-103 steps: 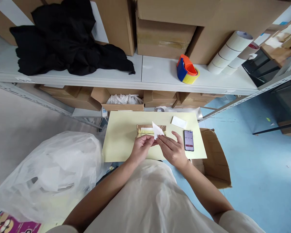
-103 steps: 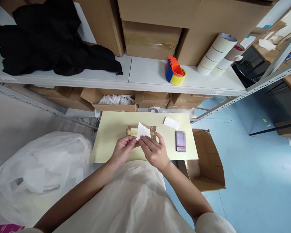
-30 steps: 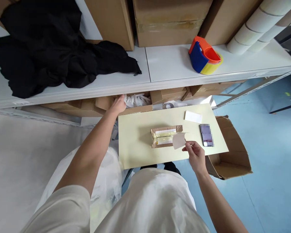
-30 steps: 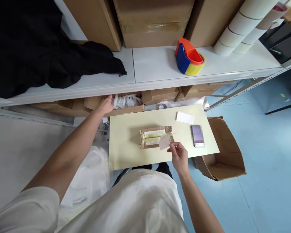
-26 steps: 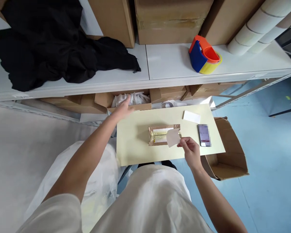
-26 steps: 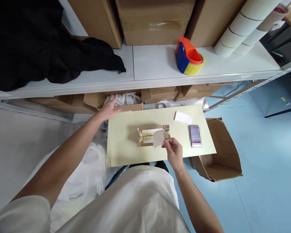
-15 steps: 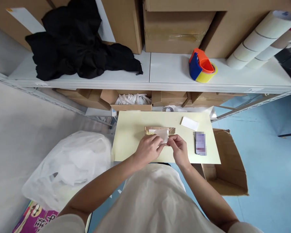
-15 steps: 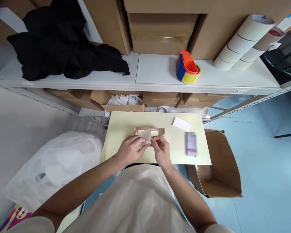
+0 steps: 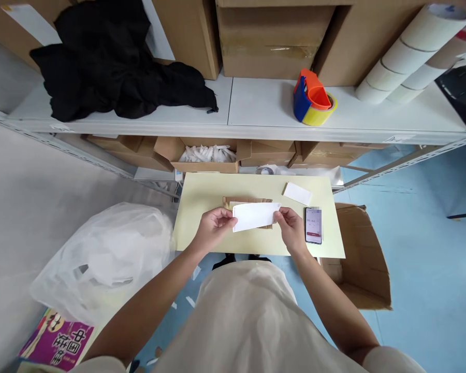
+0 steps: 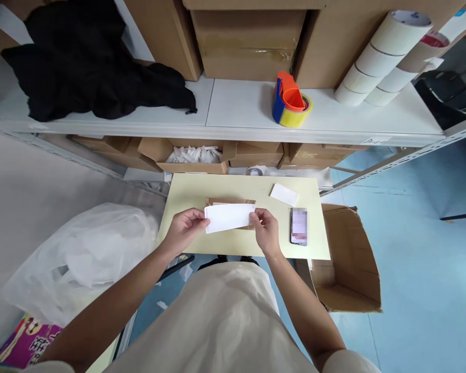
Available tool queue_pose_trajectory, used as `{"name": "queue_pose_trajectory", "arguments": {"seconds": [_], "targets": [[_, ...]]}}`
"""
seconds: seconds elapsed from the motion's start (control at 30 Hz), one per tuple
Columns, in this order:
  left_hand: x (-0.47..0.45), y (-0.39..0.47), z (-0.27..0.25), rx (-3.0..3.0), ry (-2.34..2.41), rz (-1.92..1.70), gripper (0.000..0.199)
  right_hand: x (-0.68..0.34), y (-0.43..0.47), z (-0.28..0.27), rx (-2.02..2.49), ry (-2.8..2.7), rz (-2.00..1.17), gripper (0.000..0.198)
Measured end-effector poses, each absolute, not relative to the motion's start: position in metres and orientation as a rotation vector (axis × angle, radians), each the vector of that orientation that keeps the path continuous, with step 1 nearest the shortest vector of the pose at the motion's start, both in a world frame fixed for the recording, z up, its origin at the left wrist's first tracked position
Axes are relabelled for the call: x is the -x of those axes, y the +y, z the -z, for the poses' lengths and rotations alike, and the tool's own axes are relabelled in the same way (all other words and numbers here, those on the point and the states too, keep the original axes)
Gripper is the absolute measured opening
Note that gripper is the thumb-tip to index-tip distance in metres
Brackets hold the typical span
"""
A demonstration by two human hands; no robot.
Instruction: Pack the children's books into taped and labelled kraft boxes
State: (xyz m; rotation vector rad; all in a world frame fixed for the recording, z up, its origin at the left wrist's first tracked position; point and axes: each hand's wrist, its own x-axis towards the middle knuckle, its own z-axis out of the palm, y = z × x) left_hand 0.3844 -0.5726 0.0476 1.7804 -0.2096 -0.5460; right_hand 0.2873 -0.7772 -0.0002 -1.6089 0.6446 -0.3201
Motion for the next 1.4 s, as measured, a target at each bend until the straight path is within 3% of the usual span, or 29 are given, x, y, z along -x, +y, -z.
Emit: {"name": "queue_pose_trajectory", "arguments": {"seconds": [0.4,0.67,1.0,1.17,1.27,1.4], "targets": [[-0.381,-0.549,0.036,-2.069,-0.111,0.694,0.021,-0.265,-0.755,0.04,1.66,0.814,0.086,0.035],[-0.435,-0.579,0.045,-2.477,-0.339,0.636,0.012,-0.309,-0.766,0.062,2.058,0.913,0.044,0.025],[-0.435,-0.589,0.058,-2.58,-0.393,0.58,0.01,-0.323,-0.761,0.074,2.499,0.868,0.009,0.023],[-0.438,-0.59,0.053,-2.745,-0.455,0.572,0.014,-0.321,-0.759,0.075,2.658,0.863,0.003,0.025],[-0.437,-0.588,0.047,-2.813,-0.458,0.504,0.031,-0.317,-0.76,0.073,2.692,0.907,0.097,0.036],[-0.425,-0.588,0.046,-2.649,-1.075,0.336,0.036,-0.313,-0.757,0.072,2.786,0.461,0.137,0.046]]}}
